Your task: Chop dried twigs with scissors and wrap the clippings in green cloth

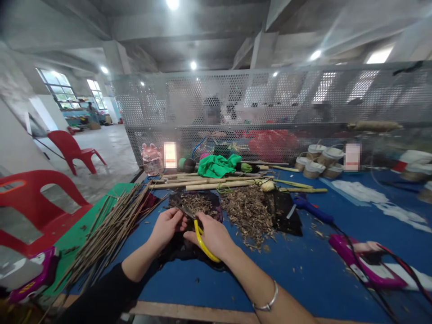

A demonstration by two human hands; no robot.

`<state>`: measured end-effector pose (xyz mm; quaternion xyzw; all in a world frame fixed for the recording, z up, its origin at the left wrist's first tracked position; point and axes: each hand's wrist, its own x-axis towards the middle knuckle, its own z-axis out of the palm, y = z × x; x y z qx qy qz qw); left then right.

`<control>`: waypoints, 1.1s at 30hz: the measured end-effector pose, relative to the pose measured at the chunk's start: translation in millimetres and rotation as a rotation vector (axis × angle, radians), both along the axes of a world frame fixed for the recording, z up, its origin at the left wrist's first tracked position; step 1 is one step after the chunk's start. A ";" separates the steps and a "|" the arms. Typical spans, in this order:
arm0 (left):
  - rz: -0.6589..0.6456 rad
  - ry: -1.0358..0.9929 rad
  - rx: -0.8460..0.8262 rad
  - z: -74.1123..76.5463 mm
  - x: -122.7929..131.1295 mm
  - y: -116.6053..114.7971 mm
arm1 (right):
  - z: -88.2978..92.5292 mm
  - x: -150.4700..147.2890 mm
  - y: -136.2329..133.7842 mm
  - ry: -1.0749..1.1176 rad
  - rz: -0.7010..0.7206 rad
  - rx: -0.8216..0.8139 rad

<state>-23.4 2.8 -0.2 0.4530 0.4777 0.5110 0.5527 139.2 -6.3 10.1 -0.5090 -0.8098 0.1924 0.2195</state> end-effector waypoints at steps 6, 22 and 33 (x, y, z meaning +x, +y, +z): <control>-0.040 0.089 0.064 -1.1 -0.1 -1.1 | 2.7 2.7 2.6 0.019 0.035 -0.031; -0.035 0.105 0.098 6.6 4.4 -8.5 | 1.3 0.3 -0.3 0.078 0.055 0.044; -0.040 0.079 0.050 -1.4 2.5 -3.6 | -2.0 2.5 3.8 -0.032 -0.024 -0.021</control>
